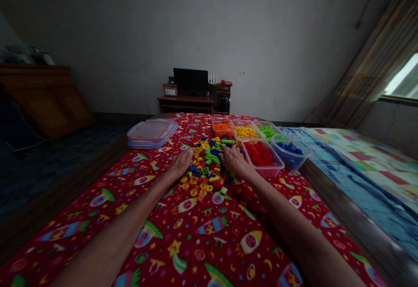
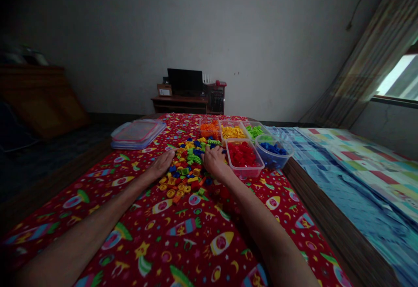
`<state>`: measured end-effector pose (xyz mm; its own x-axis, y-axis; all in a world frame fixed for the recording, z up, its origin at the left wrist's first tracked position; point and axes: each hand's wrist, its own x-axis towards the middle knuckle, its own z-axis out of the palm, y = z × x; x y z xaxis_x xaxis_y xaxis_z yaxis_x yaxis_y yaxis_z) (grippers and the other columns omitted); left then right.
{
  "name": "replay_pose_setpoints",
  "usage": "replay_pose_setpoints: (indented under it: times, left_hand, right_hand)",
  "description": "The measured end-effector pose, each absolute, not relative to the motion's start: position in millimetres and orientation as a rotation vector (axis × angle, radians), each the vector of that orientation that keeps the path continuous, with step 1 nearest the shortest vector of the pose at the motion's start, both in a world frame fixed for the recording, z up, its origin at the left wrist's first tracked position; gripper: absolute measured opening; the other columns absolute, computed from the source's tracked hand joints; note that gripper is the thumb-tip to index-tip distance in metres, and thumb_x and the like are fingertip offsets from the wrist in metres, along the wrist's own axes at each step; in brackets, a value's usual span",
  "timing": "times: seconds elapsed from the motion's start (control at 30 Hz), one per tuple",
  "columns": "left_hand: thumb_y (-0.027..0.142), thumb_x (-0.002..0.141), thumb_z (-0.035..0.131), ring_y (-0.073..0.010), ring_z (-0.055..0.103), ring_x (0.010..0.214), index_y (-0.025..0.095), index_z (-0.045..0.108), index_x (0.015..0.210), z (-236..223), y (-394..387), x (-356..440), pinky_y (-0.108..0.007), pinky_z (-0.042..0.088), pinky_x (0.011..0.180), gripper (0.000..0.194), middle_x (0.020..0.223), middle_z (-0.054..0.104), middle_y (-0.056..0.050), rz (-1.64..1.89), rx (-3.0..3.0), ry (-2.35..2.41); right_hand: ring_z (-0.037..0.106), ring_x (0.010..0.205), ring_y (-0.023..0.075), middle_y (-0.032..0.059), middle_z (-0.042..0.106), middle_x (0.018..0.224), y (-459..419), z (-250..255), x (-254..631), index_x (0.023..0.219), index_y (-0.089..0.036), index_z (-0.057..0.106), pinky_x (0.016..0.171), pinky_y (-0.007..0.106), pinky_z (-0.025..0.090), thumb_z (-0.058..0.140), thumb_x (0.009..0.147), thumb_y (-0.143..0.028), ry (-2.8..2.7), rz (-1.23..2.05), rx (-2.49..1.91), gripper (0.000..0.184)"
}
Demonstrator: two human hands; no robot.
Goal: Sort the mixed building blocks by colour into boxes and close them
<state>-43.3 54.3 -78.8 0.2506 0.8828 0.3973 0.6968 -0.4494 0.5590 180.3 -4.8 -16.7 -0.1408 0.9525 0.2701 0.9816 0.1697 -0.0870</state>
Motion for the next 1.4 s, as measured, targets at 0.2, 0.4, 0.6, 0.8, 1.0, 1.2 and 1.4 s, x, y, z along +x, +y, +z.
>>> replay_pose_setpoints:
  times: [0.2,0.4,0.6,0.8,1.0,1.2,1.4]
  left_hand:
    - [0.058,0.09,0.015,-0.0254,0.049,0.122,0.013,0.054,0.123,-73.6,53.1,-42.9,-0.043,0.035,0.107,0.068,0.128,0.057,-0.013,0.969,2.29,1.464]
    - [0.052,0.092,0.02,-0.0225,0.051,0.119,0.02,0.055,0.12,-83.0,56.6,-50.9,-0.039,0.037,0.105,0.055,0.119,0.063,-0.009,1.009,2.366,1.402]
    - [0.049,0.093,0.019,-0.0232,0.051,0.119,0.017,0.054,0.123,-82.3,58.0,-49.7,-0.04,0.038,0.105,0.056,0.123,0.061,-0.01,0.985,2.374,1.42]
    - [0.053,0.092,0.016,-0.0225,0.046,0.124,0.012,0.05,0.126,-79.3,53.2,-45.6,-0.04,0.031,0.11,0.063,0.131,0.054,-0.012,0.98,2.32,1.421]
    - [0.058,0.091,0.016,-0.0218,0.048,0.124,0.017,0.051,0.126,-79.1,53.1,-46.3,-0.038,0.032,0.109,0.065,0.131,0.055,-0.01,0.987,2.298,1.396]
    - [0.06,0.09,0.017,-0.023,0.047,0.124,0.014,0.05,0.127,-76.9,48.9,-44.0,-0.04,0.031,0.11,0.067,0.131,0.055,-0.011,0.991,2.253,1.425]
    - [0.056,0.091,0.016,-0.0237,0.051,0.12,0.016,0.053,0.124,-79.6,51.8,-46.2,-0.04,0.035,0.107,0.063,0.126,0.058,-0.011,1.025,2.316,1.386]
  right_hand:
    - [0.059,0.099,0.0202,0.0135,0.066,0.106,10.5,-17.4,181.2,0.124,-0.011,0.054,0.086,0.029,0.042,0.039,0.091,-0.02,-2.259,0.123,-1.481,0.037]
    - [0.062,0.087,0.0167,0.0099,0.068,0.101,18.8,5.0,201.8,0.118,-0.011,0.059,0.073,0.024,0.044,0.044,0.078,-0.005,-2.107,0.252,-1.445,0.044]
    - [0.06,0.079,0.0205,0.0135,0.067,0.088,13.4,1.1,208.6,0.089,-0.01,0.069,0.065,0.026,0.041,0.052,0.073,-0.009,-2.489,0.131,-1.765,0.022]
    - [0.054,0.078,0.0158,0.0096,0.063,0.089,9.3,4.3,207.8,0.09,-0.011,0.063,0.064,0.024,0.036,0.049,0.079,-0.011,-2.408,0.003,-1.63,0.018]
    - [0.04,0.058,0.01,0.0023,0.056,0.069,12.4,6.7,210.0,0.078,-0.014,0.057,0.056,0.023,0.027,0.038,0.091,-0.022,-2.254,0.005,-1.541,0.024]
    - [0.041,0.053,0.0084,-0.0016,0.051,0.059,27.4,1.2,216.1,0.068,-0.014,0.057,0.054,0.021,0.029,0.033,0.091,-0.024,-2.114,0.262,-1.42,0.035]
    - [0.055,0.053,0.0097,-0.0023,0.062,0.063,32.8,-3.1,221.4,0.106,-0.014,0.059,0.053,0.019,0.042,0.051,0.077,-0.016,-1.935,0.719,-1.389,0.03]
